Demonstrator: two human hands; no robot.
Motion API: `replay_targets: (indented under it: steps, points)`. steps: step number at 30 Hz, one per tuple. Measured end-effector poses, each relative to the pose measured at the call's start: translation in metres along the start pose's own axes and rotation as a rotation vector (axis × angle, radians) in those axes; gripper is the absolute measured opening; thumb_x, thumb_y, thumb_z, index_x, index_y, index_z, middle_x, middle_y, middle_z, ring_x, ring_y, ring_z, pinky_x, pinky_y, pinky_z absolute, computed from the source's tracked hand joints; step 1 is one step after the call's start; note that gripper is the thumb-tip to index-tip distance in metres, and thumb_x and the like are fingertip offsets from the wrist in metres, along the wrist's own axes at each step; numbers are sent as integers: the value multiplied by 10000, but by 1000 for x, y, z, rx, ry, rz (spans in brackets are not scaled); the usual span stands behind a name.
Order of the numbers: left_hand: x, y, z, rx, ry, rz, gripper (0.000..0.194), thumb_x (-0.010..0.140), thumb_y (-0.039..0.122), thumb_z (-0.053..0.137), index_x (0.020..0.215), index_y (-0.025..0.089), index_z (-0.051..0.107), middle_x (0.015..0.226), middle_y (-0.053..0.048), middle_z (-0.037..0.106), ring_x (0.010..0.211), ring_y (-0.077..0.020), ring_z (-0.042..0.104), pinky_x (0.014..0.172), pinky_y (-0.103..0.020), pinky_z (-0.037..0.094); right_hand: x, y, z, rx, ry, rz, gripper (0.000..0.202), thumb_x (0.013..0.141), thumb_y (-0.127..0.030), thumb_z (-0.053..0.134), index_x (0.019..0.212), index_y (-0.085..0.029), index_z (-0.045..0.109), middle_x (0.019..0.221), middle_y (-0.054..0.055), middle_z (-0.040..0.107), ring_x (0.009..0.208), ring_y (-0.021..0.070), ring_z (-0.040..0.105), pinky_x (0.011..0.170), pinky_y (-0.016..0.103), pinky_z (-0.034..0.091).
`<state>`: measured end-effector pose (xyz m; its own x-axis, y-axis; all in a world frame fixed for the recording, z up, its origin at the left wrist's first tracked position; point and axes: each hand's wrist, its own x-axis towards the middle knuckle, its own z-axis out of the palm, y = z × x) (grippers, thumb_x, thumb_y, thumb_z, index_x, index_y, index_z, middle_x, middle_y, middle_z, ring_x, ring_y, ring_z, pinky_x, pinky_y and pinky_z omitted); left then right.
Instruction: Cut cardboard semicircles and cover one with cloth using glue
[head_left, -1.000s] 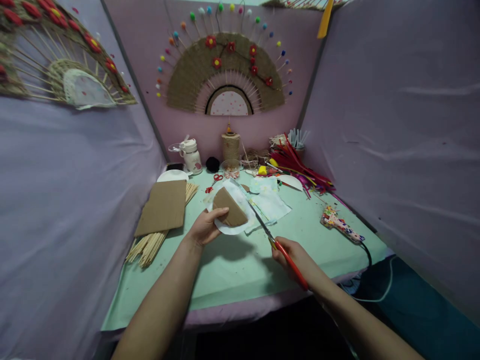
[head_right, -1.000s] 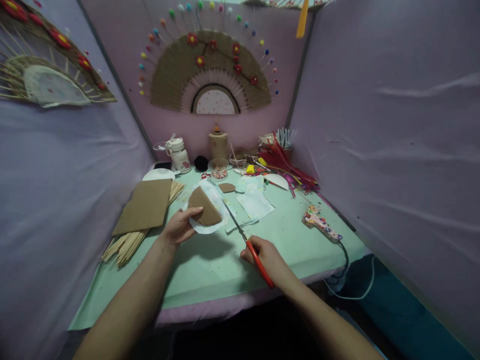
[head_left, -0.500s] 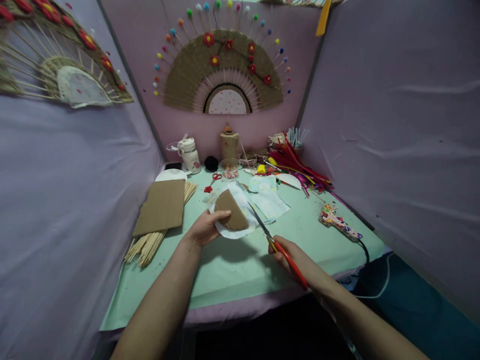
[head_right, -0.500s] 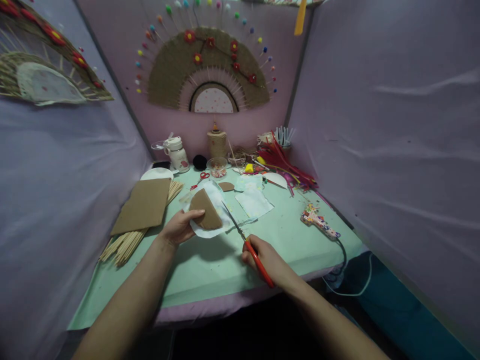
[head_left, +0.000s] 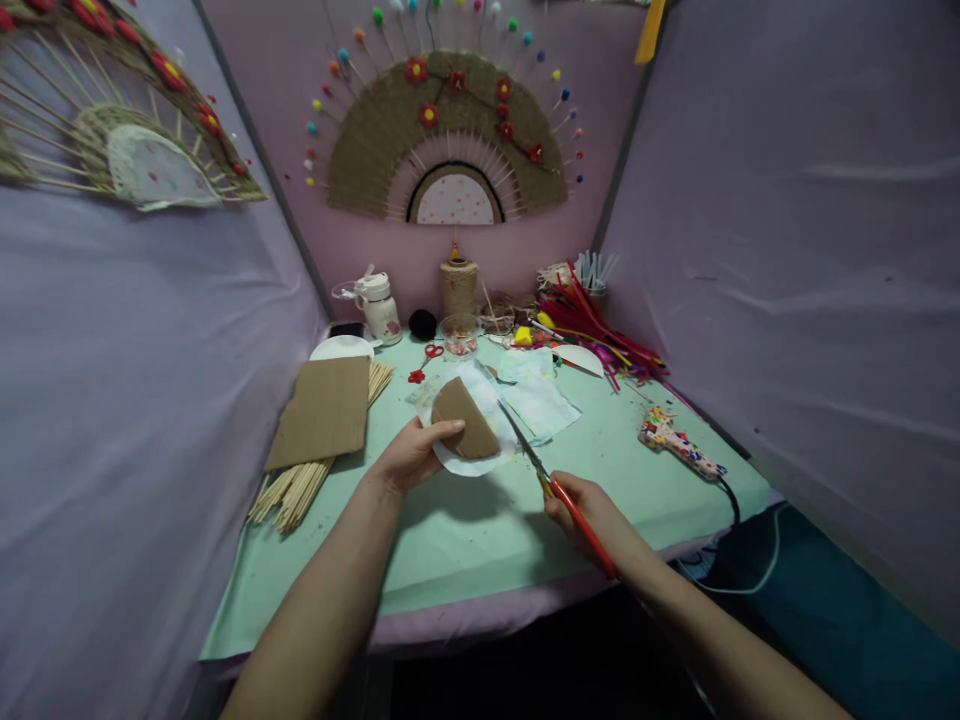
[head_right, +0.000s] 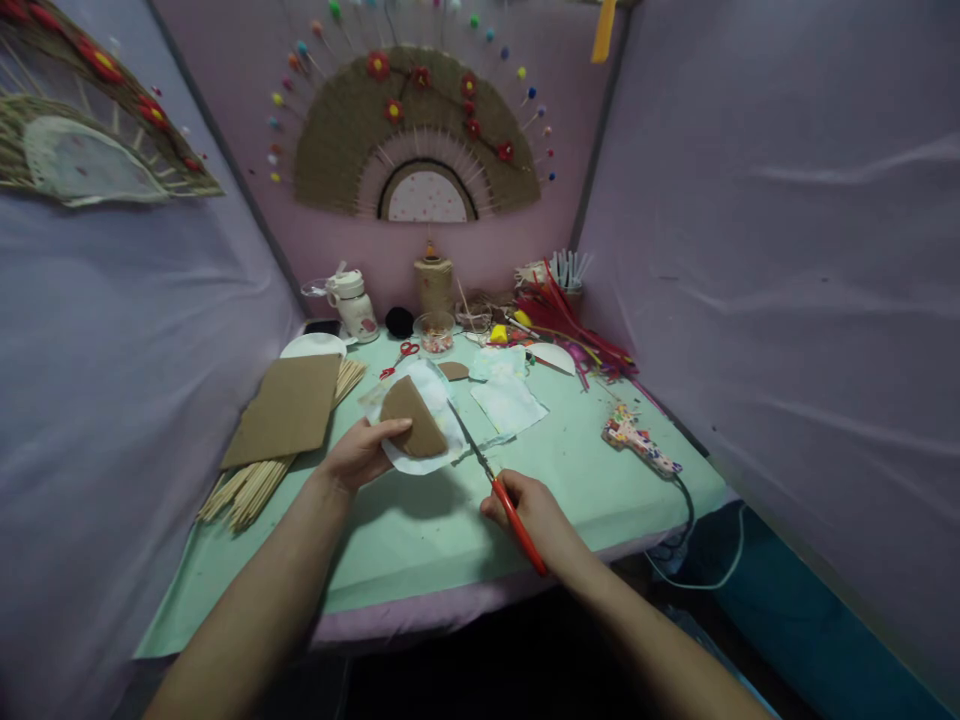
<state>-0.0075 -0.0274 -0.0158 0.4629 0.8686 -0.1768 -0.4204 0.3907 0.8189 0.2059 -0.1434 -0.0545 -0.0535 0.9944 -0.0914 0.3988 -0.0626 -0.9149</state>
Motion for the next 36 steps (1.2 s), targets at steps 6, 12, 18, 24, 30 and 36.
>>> replay_targets:
  steps: [6,12,18,24,30,36]
  points:
    - [0,-1,0,12,9,-22,434,631,109,774,1052,138,672,963,-92,743,847,-245,698,874,-432,542,-4,-6,-1,-9,-31,-66,440,762,-637,490,707,-202,451,593,-39,420,541,102,344,500,230,282]
    - [0,-4,-4,42,-98,-21,513,631,142,791,1125,151,655,983,-93,738,882,-253,694,879,-419,533,-3,-4,-3,-33,-57,-134,491,791,-688,433,750,-198,445,639,-26,437,562,104,363,506,228,299]
    - [0,-8,-6,98,-155,-43,486,634,173,804,1097,131,660,984,-105,729,869,-245,691,864,-403,533,-4,-11,1,23,-52,-79,419,818,-616,456,730,-206,432,566,-48,415,508,94,357,452,214,284]
    - [1,-8,-4,82,-112,-22,579,630,164,804,1184,165,634,962,-84,738,859,-246,692,846,-404,537,-3,-13,5,12,37,4,334,809,-481,502,641,-228,361,492,-62,366,481,96,339,440,216,263]
    - [0,-7,-5,74,-129,-42,545,609,174,813,1130,155,651,973,-95,739,884,-258,695,871,-412,526,-3,-9,3,53,-28,-72,422,782,-616,500,701,-208,431,577,-44,417,510,93,359,449,214,274]
    - [-3,-7,-7,87,-195,-98,408,607,158,810,999,154,695,1003,-101,733,890,-257,690,831,-382,531,0,-4,3,38,-61,-135,543,794,-742,397,751,-202,440,624,-33,434,538,98,376,482,220,300]
